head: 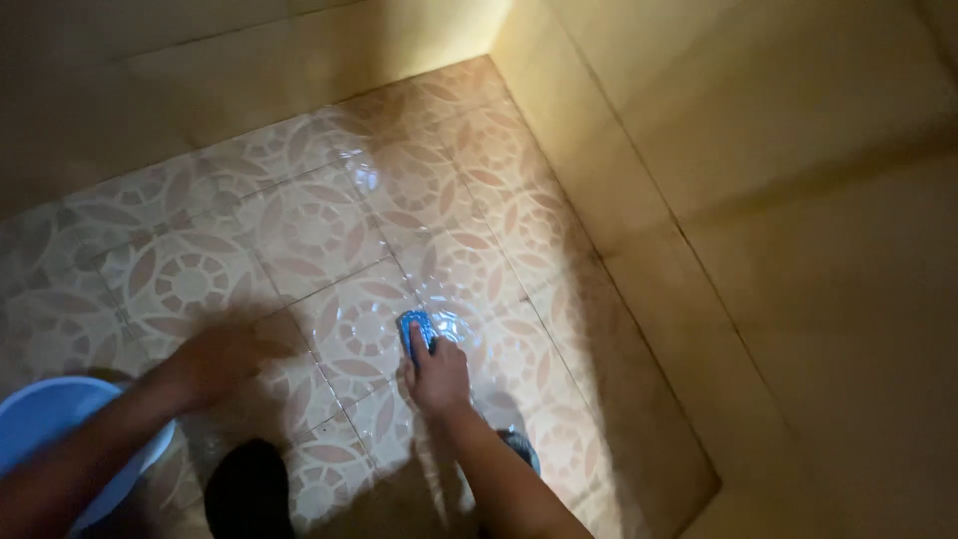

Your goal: Scrubbing a tiled bathroom floor with a brush and water.

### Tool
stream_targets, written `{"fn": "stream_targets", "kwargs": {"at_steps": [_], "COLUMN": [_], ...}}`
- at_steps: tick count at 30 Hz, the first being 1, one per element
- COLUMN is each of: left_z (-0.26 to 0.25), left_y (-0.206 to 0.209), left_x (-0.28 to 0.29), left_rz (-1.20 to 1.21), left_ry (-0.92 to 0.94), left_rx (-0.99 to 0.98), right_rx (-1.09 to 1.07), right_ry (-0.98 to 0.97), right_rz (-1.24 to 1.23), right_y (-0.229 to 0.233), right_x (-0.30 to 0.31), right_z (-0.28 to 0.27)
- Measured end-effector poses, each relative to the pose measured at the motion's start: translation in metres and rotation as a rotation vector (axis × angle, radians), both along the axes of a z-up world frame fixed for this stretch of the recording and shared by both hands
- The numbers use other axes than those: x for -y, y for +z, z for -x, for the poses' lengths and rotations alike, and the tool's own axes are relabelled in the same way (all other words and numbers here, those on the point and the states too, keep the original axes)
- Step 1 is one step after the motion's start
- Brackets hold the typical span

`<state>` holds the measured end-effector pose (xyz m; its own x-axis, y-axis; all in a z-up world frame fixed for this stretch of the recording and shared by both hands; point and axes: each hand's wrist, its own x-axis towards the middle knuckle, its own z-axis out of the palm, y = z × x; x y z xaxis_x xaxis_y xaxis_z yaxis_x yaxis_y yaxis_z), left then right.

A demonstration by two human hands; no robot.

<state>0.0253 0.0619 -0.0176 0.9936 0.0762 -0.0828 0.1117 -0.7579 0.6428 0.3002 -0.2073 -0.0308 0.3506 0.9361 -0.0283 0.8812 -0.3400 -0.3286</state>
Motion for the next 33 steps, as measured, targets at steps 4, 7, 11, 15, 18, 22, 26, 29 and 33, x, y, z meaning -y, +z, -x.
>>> {"fn": "stream_targets", "kwargs": {"at_steps": [4,7,11,15,18,22,26,29,33], "left_z": [-0.005,-0.014,0.021,0.004,-0.009,-0.016,-0.008,-0.007,-0.006], "left_y": [-0.018,0.015,-0.085,-0.056,-0.035,0.01,0.014,0.005,0.009], "left_x": [0.006,0.005,-0.001,0.001,0.004,0.002,0.005,0.001,0.003], "left_rz": [-0.103,-0.182,-0.627,-0.594,-0.545,-0.153,-0.245,-0.141,-0.23], "left_ry": [0.398,0.377,0.457,0.557,0.668,0.806,0.782,0.808,0.773], "left_rx": [-0.736,-0.71,-0.454,-0.45,-0.42,-0.51,-0.55,-0.574,-0.598], "right_rx": [0.043,-0.021,0.053,0.126,0.13,0.123,0.166,0.132,0.26], "right_ry": [0.144,0.208,0.155,0.074,-0.032,-0.01,0.374,0.444,0.145], "right_rz": [-0.229,-0.255,-0.044,-0.073,-0.088,-0.092,-0.125,-0.021,-0.018], "right_y": [-0.017,-0.03,-0.02,-0.059,-0.075,-0.054,-0.053,-0.038,-0.063], "right_x": [-0.028,-0.039,-0.08,-0.116,-0.127,-0.107,-0.068,-0.094,-0.152], "right_z": [-0.012,-0.01,-0.016,-0.047,-0.051,-0.011,0.017,-0.011,-0.052]}}
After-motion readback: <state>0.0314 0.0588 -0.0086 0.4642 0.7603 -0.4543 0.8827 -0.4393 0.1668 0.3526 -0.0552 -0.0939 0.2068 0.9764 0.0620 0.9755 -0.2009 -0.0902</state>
